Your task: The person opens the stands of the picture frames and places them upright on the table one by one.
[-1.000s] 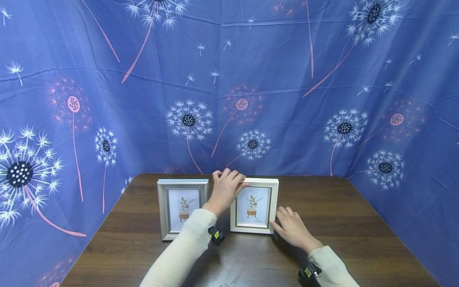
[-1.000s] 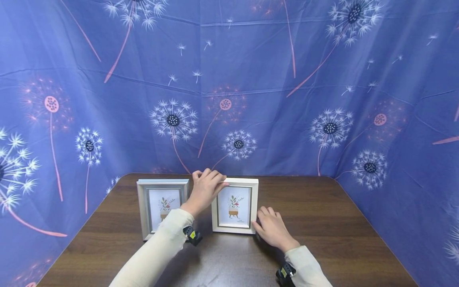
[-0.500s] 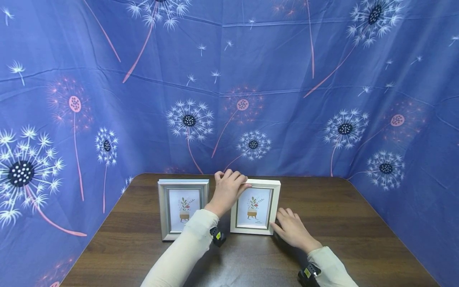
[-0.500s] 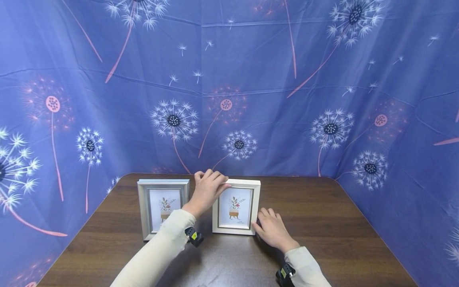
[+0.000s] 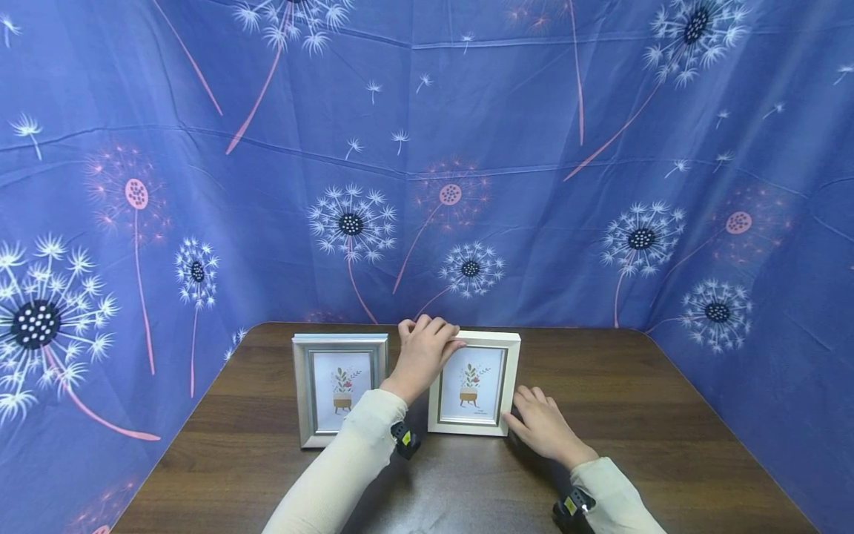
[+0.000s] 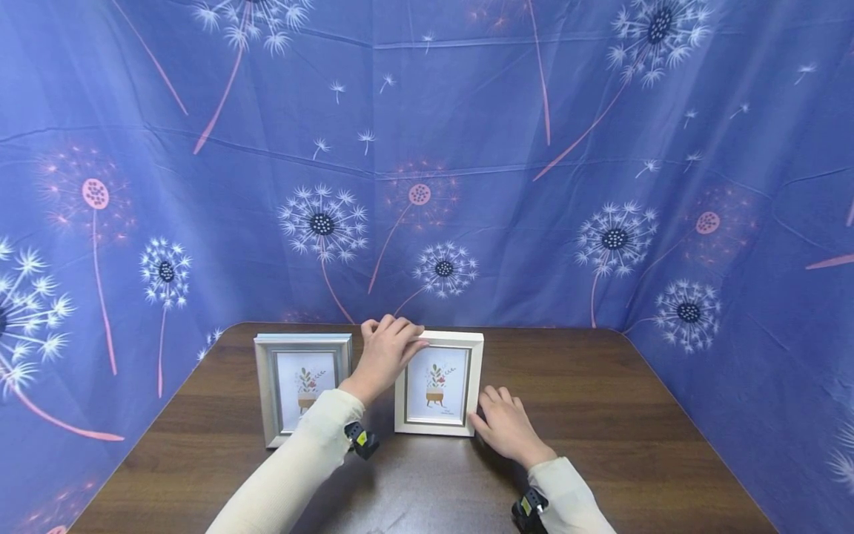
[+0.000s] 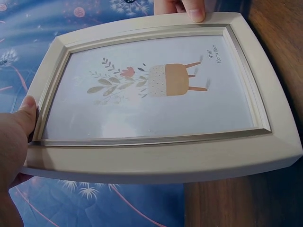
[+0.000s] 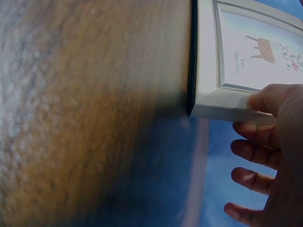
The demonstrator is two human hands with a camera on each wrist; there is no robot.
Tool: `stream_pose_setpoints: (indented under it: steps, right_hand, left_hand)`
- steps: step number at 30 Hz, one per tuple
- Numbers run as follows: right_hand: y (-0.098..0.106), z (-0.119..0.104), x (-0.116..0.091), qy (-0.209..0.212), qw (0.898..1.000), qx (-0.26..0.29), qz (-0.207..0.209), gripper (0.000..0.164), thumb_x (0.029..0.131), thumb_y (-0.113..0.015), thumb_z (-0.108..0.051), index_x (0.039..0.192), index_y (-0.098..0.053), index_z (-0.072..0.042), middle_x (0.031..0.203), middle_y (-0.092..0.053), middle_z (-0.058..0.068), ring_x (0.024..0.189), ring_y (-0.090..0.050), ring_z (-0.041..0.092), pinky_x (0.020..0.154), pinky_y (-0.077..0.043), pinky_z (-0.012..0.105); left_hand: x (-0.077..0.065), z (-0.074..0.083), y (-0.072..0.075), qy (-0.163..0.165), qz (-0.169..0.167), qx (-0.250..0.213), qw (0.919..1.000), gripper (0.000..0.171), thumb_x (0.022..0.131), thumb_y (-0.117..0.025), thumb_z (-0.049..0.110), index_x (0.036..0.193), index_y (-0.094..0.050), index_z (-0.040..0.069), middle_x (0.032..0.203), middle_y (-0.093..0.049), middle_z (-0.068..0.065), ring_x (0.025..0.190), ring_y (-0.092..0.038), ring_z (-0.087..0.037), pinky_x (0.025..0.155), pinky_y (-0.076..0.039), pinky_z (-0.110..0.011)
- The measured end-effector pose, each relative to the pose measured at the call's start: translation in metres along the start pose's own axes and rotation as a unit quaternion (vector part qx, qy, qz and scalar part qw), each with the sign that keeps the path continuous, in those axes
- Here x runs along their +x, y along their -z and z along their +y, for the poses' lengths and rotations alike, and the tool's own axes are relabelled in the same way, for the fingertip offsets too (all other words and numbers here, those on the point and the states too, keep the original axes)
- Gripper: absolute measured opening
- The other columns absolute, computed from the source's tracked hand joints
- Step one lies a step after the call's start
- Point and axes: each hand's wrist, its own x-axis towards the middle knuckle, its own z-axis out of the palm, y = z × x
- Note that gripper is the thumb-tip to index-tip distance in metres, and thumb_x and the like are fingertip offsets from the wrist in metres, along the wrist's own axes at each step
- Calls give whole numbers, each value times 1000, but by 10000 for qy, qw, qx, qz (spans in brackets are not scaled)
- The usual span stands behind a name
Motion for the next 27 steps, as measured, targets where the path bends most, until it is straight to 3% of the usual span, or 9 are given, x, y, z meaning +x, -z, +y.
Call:
stream_pose_setpoints:
  steps: [27]
  right_hand:
    - [-1, -1, 3, -309, 9994, 102, -153, 25, 97, -62, -28, 103, -65, -4, 105, -60, 9, 102, -52, 32, 84, -44, 54]
  left_hand:
    - [-6, -1, -1, 219, -403, 25, 9989, 44, 91, -70, 40, 126, -67, 14, 116, -67, -2, 106, -55, -21, 90, -31, -51]
